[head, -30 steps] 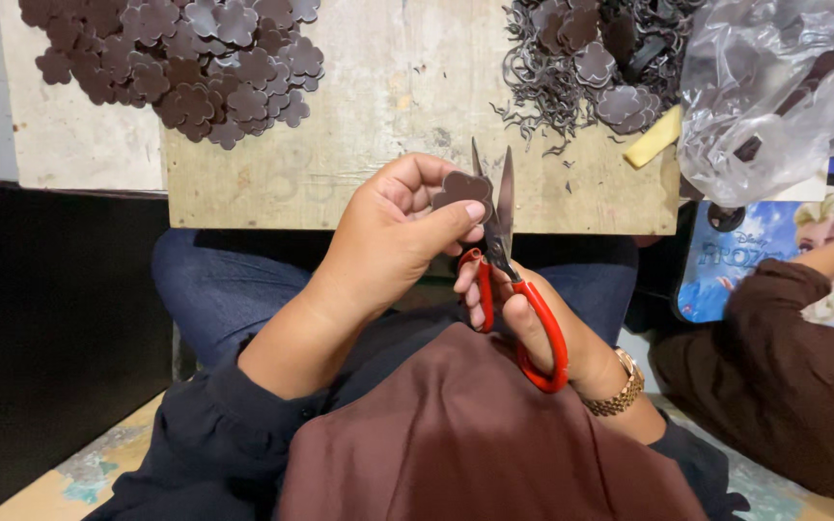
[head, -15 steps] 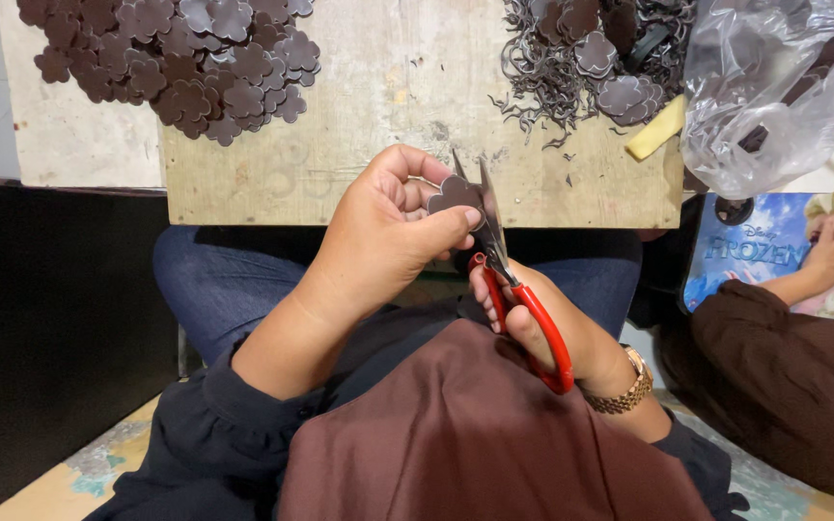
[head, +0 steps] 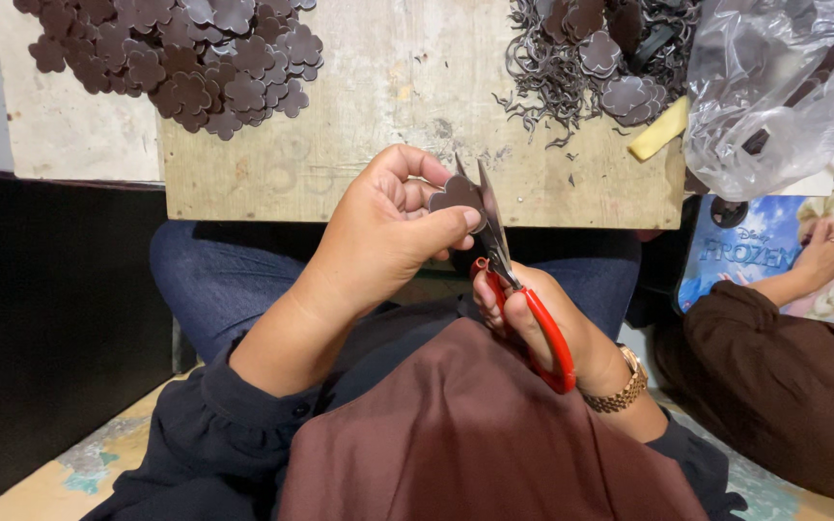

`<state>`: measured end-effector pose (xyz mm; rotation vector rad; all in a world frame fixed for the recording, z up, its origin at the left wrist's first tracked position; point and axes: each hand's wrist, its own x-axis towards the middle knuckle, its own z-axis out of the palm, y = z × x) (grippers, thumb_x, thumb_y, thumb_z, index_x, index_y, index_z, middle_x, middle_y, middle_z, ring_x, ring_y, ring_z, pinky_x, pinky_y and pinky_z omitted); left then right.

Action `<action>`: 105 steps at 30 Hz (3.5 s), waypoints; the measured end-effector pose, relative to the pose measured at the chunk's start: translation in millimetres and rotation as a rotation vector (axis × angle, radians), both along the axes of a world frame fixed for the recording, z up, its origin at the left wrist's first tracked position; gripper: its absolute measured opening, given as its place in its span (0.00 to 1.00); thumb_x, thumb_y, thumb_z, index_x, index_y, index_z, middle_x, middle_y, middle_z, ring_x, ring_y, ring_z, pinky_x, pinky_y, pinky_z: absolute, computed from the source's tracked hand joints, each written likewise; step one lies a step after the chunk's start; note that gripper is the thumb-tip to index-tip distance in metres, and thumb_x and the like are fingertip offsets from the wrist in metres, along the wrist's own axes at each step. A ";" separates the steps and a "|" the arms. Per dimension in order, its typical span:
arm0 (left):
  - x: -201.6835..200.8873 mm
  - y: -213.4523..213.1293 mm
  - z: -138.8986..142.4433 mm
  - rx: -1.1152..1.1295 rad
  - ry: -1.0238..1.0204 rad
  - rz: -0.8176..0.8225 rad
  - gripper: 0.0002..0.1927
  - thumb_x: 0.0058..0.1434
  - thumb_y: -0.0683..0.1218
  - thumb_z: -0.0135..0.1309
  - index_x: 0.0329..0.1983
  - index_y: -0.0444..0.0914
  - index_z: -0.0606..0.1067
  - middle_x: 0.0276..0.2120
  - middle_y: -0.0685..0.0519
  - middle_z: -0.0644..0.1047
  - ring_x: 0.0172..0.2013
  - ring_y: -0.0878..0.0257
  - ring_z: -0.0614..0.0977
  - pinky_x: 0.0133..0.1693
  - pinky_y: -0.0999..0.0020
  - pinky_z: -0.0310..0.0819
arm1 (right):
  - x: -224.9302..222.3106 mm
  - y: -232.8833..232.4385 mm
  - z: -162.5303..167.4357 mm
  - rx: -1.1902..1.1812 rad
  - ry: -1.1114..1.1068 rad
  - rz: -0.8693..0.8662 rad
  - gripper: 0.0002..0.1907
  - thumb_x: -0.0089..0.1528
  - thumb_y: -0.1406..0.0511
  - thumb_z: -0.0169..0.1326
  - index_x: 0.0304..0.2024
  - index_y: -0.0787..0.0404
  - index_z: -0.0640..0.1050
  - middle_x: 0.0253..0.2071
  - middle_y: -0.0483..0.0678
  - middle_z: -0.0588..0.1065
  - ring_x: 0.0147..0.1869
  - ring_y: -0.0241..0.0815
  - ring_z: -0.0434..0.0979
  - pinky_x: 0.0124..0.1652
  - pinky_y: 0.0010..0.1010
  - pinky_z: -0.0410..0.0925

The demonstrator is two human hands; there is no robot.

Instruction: The person trims the edges of dark brown flower-shaped craft pieces using red-handled scissors. They pick up each piece, trim the edges, and place the finished pieces into a pile on the table.

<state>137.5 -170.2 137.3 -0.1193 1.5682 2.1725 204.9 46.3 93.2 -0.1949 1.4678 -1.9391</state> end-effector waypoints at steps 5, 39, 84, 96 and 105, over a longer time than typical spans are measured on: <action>-1.6 -0.9 -0.3 -0.029 0.002 0.020 0.17 0.60 0.37 0.60 0.48 0.33 0.66 0.32 0.51 0.79 0.31 0.69 0.82 0.32 0.76 0.78 | 0.7 1.6 1.0 0.005 -0.014 0.008 0.36 0.62 0.34 0.50 0.38 0.60 0.66 0.30 0.39 0.61 0.32 0.30 0.56 0.31 0.21 0.57; 1.2 0.1 -14.1 0.078 0.019 0.058 0.11 0.61 0.35 0.59 0.42 0.34 0.69 0.31 0.52 0.78 0.30 0.69 0.81 0.33 0.75 0.78 | -1.0 -7.6 1.1 -0.007 0.043 0.009 0.39 0.60 0.32 0.50 0.39 0.60 0.66 0.32 0.39 0.61 0.34 0.30 0.57 0.34 0.21 0.58; 2.9 -0.5 -13.5 0.179 -0.214 -0.074 0.06 0.63 0.41 0.59 0.40 0.36 0.74 0.31 0.54 0.81 0.29 0.71 0.81 0.31 0.80 0.74 | 3.3 -6.6 -13.4 -0.066 0.079 -0.021 0.48 0.61 0.31 0.51 0.57 0.67 0.67 0.43 0.45 0.65 0.43 0.35 0.61 0.44 0.27 0.62; 6.3 3.3 -15.2 0.172 -0.182 -0.060 0.07 0.63 0.44 0.60 0.40 0.37 0.75 0.30 0.55 0.80 0.30 0.72 0.79 0.33 0.80 0.71 | -1.1 -6.4 -5.2 -0.051 0.123 0.016 0.47 0.62 0.30 0.45 0.56 0.66 0.66 0.43 0.45 0.66 0.43 0.35 0.64 0.46 0.27 0.64; 8.3 10.1 -23.6 0.157 -0.118 0.013 0.06 0.65 0.44 0.61 0.39 0.38 0.75 0.31 0.56 0.80 0.31 0.72 0.80 0.31 0.79 0.68 | 5.8 -16.6 -4.8 -0.093 -0.031 -0.124 0.35 0.64 0.36 0.49 0.40 0.61 0.67 0.32 0.40 0.61 0.34 0.32 0.57 0.35 0.23 0.56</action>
